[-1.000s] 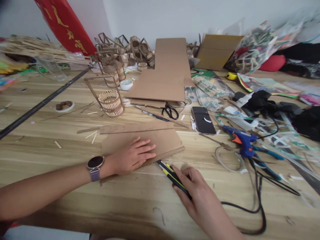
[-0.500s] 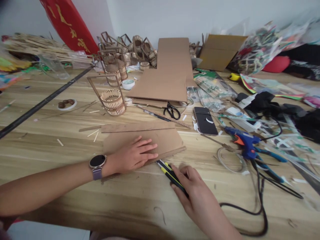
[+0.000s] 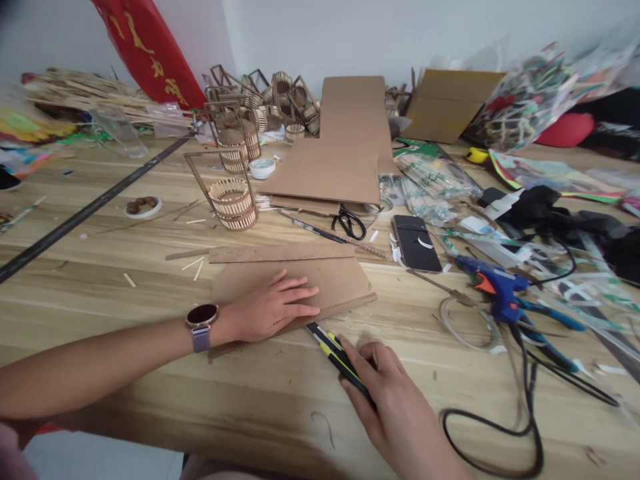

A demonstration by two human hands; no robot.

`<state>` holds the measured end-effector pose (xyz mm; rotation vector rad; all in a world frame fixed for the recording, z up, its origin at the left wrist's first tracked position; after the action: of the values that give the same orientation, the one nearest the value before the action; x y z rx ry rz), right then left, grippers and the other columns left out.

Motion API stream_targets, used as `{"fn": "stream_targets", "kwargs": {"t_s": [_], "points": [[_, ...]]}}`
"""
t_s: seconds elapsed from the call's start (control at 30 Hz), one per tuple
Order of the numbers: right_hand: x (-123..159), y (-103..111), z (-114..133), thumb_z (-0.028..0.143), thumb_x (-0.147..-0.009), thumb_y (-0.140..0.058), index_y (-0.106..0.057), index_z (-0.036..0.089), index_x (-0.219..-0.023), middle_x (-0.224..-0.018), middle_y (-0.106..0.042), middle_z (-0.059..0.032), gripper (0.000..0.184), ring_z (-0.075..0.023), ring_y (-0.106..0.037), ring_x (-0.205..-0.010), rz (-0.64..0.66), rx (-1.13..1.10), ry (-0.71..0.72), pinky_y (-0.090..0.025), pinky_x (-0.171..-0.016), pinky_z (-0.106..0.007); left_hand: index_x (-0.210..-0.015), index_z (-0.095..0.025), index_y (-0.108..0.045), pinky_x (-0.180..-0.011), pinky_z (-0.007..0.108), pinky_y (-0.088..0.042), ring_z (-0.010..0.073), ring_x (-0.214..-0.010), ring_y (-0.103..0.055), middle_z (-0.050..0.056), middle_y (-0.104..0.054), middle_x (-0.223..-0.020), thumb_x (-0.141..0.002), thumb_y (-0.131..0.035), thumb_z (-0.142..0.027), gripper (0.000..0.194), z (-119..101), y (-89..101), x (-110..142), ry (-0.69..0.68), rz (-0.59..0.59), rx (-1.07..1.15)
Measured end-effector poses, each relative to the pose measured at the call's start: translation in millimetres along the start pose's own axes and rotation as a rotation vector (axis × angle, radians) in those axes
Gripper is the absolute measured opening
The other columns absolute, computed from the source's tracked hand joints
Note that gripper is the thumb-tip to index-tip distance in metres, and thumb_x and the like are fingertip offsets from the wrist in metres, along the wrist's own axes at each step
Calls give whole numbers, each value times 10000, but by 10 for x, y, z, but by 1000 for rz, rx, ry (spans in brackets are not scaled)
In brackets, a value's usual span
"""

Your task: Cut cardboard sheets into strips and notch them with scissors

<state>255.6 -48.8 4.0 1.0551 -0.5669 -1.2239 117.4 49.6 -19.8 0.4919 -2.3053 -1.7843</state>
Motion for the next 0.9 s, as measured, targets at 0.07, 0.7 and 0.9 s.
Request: {"fn": "stream_targets", "kwargs": {"t_s": [0.07,0.7,0.9], "points": [[-17,-6,15,248,-970,-505,-629,167,-1353,-909,-629,-95,410,-214,-680,-817,5,-8,-2,-621,-703,-321,-1427,-320,-549,-1208,614,-228,286,-1506,-332,47,-457,-1594,-1073,-371,-267,400,-3,-7,-9,0,10,-12],[48,-139,13,283,-1004,-489,-541,178,-1452,-972,-620,-98,463,-198,-680,-888,93,9,14,-613,-760,-304,-1404,-323,-580,-1204,643,-207,299,-1501,-341,48,-457,-1594,-1070,-392,-273,387,-34,27,-14,31,38,7],[-34,-56,50,287,-982,-488,-622,149,-1367,-928,-649,-106,430,-216,-698,-860,51,-21,1,-623,-739,-327,-1410,-265,-566,-1207,594,-255,289,-1499,-358,59,-458,-1592,-1065,-395,-240,386,-39,75,13,-3,34,6]]}}
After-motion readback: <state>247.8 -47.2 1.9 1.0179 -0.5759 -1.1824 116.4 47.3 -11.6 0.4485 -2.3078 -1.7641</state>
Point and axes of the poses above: each hand's wrist, its own x-axis away from the middle knuckle, its own y-axis out of the back of the hand, z = x × y, the point moved 9 cm from there along -x, towards the middle knuckle
